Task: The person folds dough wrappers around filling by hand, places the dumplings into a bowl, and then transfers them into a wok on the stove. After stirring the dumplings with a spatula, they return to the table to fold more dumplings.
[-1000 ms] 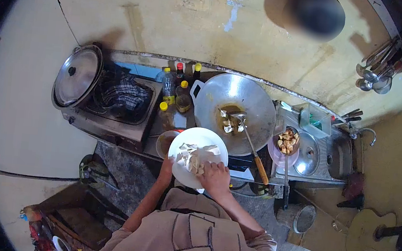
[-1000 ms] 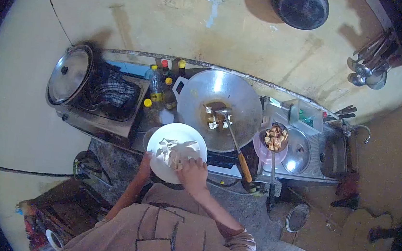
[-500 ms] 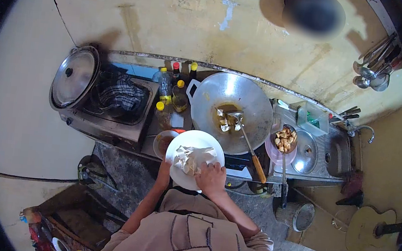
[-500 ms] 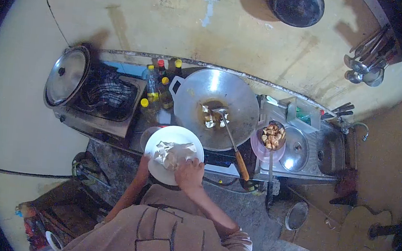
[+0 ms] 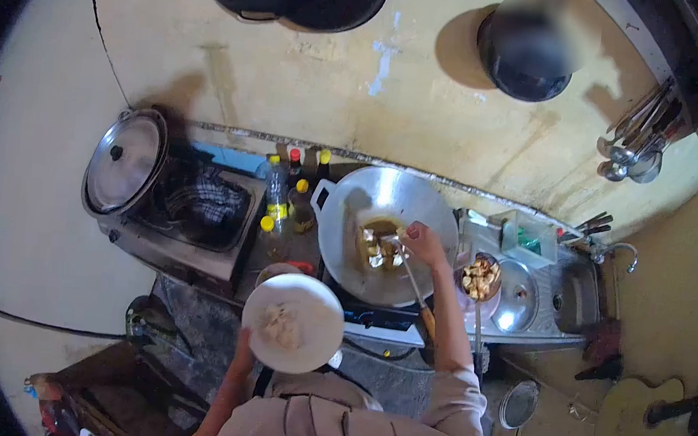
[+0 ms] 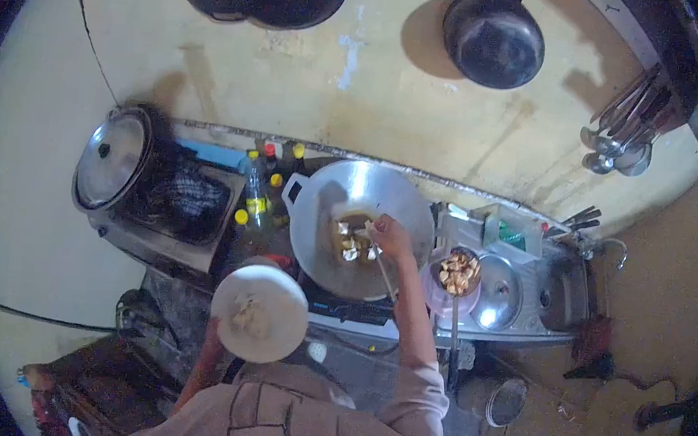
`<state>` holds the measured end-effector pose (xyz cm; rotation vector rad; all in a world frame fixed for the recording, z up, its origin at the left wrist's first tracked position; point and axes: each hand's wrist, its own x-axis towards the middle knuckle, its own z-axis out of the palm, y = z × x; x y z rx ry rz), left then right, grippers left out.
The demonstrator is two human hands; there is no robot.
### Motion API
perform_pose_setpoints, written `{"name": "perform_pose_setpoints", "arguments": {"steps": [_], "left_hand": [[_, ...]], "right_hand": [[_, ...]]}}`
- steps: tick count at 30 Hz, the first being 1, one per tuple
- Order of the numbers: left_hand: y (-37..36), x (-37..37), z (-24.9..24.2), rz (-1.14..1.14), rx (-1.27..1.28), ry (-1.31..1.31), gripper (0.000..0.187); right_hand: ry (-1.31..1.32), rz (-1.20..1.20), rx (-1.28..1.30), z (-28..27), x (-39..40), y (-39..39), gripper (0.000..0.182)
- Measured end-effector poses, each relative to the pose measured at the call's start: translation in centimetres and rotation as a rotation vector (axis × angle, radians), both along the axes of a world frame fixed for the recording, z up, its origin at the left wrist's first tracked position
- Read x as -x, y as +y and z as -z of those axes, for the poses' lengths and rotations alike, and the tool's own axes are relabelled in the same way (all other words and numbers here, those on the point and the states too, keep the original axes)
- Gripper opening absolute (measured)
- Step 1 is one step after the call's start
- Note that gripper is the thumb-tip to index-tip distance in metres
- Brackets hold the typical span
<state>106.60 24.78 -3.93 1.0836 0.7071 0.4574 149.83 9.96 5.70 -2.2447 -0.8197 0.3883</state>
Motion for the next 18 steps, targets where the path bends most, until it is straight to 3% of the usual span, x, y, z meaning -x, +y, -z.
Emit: {"name": "perform_pose_setpoints", "arguments": {"steps": [1, 3, 6, 9, 10, 18], "left_hand": [[0.6, 1.0, 1.7, 0.051, -0.071, 0.044, 0.039], [-0.4, 1.0, -2.3, -0.117, -0.155, 0.228, 0.042], [-0.1, 1.3, -2.2, -0.178, 0.008, 0.180, 0.042], [0.2, 0.9, -2.1, -0.231, 0.123, 0.112, 0.043], [0.3, 0.7, -2.2, -0.245, 0.143, 0.102, 0.043], [0.9, 0.3, -2.8, -0.330, 0.243, 0.041, 0.045]], "right_hand": [[-0.032, 0.001, 0.049, 3.0, -2.8, 0.8, 0.023], [-0.091, -0.001, 0.141, 7.3, -6.9, 2.4, 0.023], [-0.298, -0.188, 0.426, 7.7, -7.9, 5.0, 0.024], [-0.338, -0.001, 0.427, 9.6, -7.3, 6.5, 0.024], [-0.264, -0.031, 0.569, 9.3, -7.7, 7.4, 0.025], [-0.248, -0.029, 0.623, 10.8, -8.2, 10.3, 0.021]]}}
